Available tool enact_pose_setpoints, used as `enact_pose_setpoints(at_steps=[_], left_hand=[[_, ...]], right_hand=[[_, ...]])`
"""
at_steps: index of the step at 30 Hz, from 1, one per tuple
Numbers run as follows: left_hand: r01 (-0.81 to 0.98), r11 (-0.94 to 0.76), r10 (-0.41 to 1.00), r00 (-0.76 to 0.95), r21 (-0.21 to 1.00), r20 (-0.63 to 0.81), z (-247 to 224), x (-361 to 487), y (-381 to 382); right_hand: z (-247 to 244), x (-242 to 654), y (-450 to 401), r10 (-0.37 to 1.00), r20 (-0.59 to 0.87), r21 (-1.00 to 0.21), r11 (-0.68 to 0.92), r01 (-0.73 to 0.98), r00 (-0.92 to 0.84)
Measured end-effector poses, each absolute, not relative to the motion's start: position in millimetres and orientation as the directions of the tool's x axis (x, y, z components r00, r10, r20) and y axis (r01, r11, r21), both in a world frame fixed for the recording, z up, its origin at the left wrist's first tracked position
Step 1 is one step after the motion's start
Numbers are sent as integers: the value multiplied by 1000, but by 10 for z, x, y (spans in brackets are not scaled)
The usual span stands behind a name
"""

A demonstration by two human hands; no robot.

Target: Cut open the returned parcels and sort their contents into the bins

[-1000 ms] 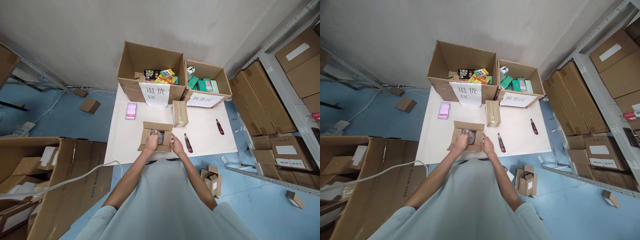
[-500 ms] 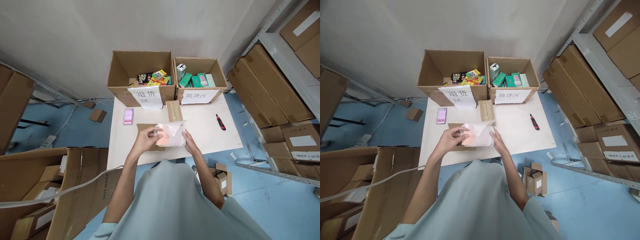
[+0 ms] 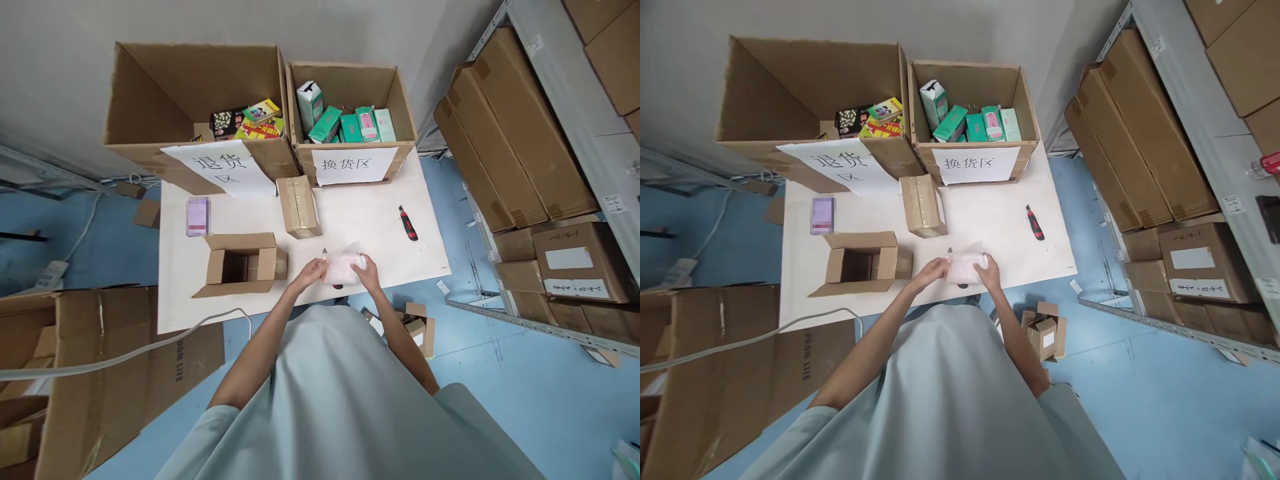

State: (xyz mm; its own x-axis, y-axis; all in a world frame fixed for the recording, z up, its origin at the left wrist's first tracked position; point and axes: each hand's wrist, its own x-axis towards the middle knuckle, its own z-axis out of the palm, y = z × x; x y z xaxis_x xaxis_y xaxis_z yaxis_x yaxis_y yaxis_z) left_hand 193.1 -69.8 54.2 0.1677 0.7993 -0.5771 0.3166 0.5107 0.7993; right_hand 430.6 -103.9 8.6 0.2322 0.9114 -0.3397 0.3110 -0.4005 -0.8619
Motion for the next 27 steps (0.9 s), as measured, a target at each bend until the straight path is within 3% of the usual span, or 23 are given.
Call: enact_pose_setpoints(at_steps=[5,9,15,18,22,27], left_hand=[[371,604,751,33,706,-660,296,2113,-800],[354,616,764,-49,704,-644,376,1954,-960],[225,364,931,-58,904,-361,939,1367,-1193],[260,302,938,-255,917,-236,1189,874,-1173],[531,318,873,-487,786,-25,1185,59,-1046],[652,476,868,-458,590,-193,848,-676,-926]], right_hand=[[-300,4281,-1030,886,-407,-780,-463,421,221],[-368,4221,-1067,884,-423,-751,-466,468,199],[-61,4089,-1064,958,-200,-750,-286,596,207],[225,3821,-979,981,-179,-801,-192,567,79],[565,3180,-874,969,-207,-866,-119,486,-133],[823,2221,-790,941,-160,-748,80,659,-297]])
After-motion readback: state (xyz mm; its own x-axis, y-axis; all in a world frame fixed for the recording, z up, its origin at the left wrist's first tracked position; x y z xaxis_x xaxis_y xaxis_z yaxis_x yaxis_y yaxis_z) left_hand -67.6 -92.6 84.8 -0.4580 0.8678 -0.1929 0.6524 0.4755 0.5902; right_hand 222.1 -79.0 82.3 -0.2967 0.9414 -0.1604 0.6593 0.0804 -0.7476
